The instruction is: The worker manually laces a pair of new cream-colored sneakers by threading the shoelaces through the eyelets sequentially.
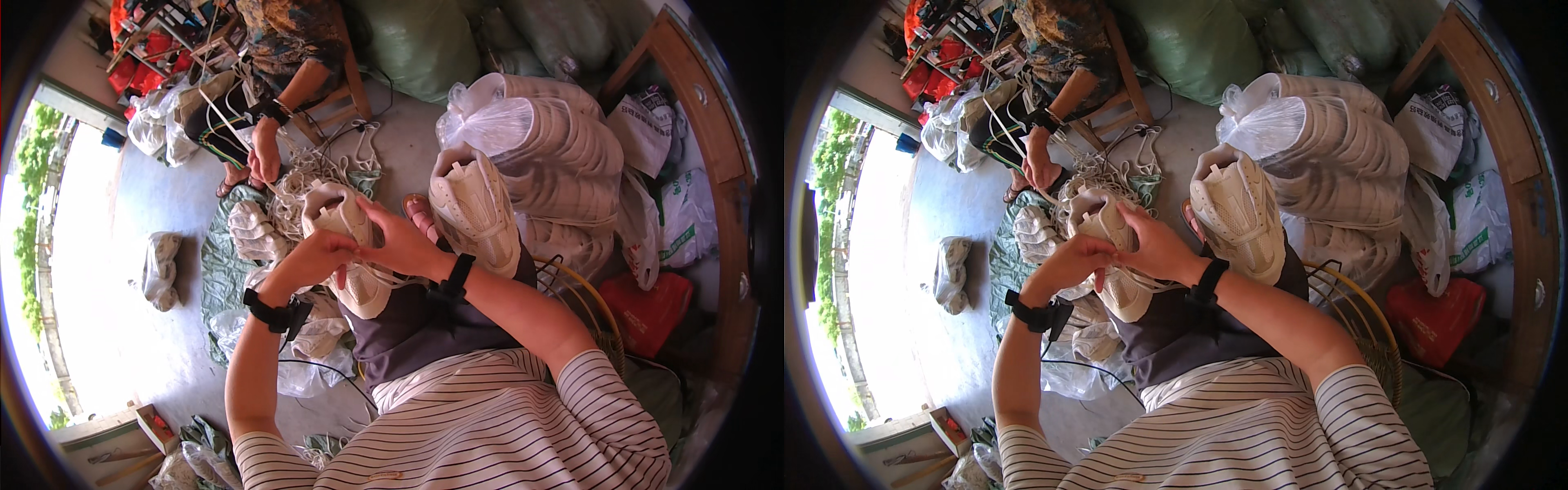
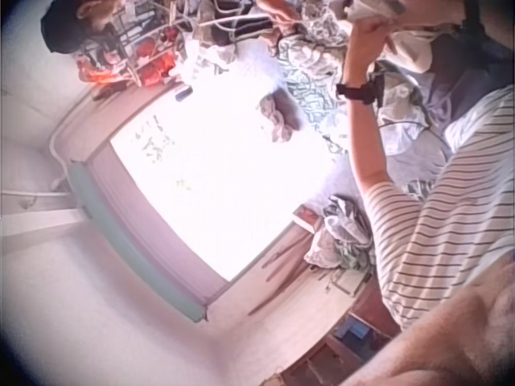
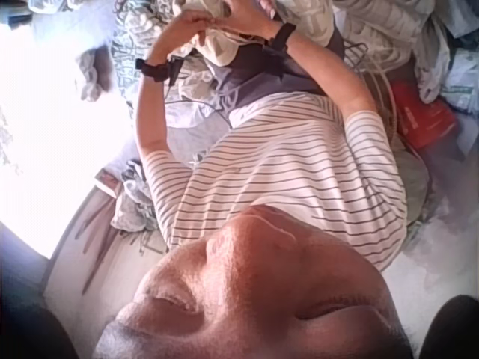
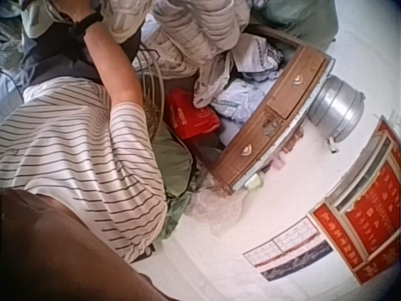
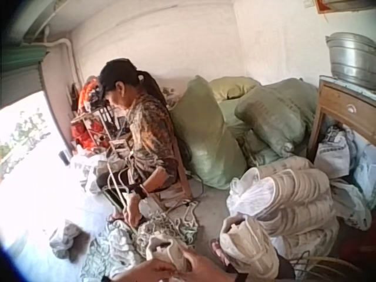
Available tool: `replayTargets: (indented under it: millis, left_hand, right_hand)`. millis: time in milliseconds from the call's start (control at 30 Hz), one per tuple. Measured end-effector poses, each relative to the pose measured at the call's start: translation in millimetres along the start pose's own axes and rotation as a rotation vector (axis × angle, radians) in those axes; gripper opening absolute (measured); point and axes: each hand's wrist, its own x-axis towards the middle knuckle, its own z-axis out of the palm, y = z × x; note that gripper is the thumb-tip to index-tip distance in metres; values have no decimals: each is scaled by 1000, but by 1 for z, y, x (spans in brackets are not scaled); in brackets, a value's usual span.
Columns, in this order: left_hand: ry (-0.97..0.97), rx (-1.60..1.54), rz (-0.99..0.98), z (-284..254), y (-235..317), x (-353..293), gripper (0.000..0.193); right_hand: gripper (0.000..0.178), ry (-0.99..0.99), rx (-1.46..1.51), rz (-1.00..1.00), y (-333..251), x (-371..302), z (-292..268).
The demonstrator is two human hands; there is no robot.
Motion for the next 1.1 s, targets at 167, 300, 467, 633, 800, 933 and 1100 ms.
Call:
replayTargets:
  millis: [167,300,467,633,800,933,1100]
  left_hand:
    - [-13,116,-32,7,11,-2,17]
    - [-45,225,38,1,4,1,13]
    - [47,139,-37,7,0,0,9]
    - [169,190,-37,16,12,-2,19]
    - [57,211,-49,6,1,-5,17]
    - [-6,146,45,1,10,-15,19]
    - [79,156,-3,9,14,-20,19]
  right_hand:
    - [88,7,-237,65,-28,-2,-1]
    - [86,11,-204,73,-43,-4,-2]
    - [84,24,-243,5,-40,-4,-1]
    - [82,-34,-220,1,-41,-4,-4]
    - [79,-83,-183,30,-41,-7,-2]
    - [82,-100,-139,19,-42,-5,-4]
    - [83,-112,-132,16,-39,-4,-1]
